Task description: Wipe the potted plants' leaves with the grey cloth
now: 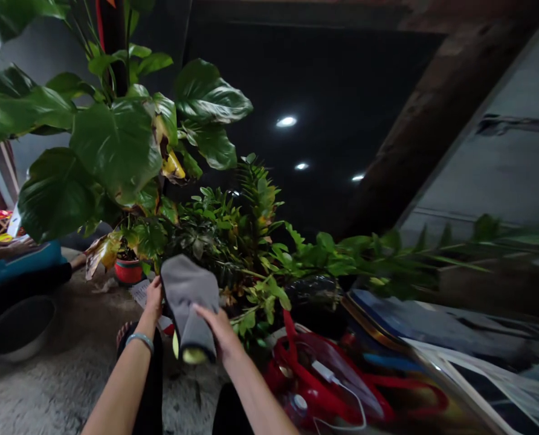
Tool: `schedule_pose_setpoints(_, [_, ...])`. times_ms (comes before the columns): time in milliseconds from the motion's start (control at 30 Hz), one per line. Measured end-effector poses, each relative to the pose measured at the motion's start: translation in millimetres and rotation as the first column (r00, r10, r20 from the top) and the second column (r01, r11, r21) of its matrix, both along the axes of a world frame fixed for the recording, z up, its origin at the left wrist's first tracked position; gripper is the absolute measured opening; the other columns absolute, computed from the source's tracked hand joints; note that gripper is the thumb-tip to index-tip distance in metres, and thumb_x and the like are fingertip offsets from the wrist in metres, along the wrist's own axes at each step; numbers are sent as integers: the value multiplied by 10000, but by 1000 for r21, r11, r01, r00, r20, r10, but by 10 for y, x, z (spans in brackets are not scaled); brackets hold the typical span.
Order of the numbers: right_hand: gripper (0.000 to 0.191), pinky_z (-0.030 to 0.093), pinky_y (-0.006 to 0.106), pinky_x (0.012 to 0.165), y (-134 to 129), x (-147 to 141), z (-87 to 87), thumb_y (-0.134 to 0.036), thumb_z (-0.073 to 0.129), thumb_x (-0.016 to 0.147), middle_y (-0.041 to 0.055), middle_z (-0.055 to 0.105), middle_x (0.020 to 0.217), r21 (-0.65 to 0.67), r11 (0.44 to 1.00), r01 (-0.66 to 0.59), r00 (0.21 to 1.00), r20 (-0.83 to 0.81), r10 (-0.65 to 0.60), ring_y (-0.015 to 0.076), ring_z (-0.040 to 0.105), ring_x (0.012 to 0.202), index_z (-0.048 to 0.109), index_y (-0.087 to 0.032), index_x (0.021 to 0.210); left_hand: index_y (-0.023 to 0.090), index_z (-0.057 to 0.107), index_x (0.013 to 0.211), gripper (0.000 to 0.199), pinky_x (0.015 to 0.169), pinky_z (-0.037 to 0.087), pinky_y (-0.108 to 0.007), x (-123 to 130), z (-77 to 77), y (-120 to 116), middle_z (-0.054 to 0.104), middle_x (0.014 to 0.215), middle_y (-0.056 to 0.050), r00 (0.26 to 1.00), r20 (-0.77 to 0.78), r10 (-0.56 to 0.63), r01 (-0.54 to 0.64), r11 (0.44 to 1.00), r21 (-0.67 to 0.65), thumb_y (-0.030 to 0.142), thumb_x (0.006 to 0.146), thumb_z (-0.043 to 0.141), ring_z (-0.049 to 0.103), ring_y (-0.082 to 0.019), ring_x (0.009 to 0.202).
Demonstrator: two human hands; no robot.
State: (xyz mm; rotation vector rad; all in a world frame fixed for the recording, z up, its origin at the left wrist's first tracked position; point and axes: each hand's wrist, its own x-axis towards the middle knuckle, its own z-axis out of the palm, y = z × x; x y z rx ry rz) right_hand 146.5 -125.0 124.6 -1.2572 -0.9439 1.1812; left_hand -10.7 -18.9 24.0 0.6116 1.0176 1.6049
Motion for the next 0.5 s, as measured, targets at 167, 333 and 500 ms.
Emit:
schedule_pose_setpoints(167, [388,609,444,793,-129,242,231,-416,876,544,93,816,861,-11,996,94,990,-103,-94,343,770,851,772,-212,856,161,794,1039,469,637,490,-250,69,-94,56,735,788,-32,998,13,-70,69,997,14,198,573,822,647,-176,729])
schedule_pose_setpoints(333, [540,607,374,810,429,518,785,-423,853,550,82,805,985,131,929,347,923,-224,-313,286,747,957,700,-201,1018,121,764,1153,624,583,446,-235,139,-83,-43,625,640,36,990,11,-143,143,989,33,249,553,879,546,-113,586])
schedule_pose_setpoints(500, [285,615,439,665,307,298,101,-414,773,557,80,751,644,-107,985,133,958,-241,-156,330,760,705,688,-217,744,128,694,1300,814,645,495,-263,95,-48,-99,731,814,-37,974,55,-218,217,976,16,258,527,917,638,-160,693])
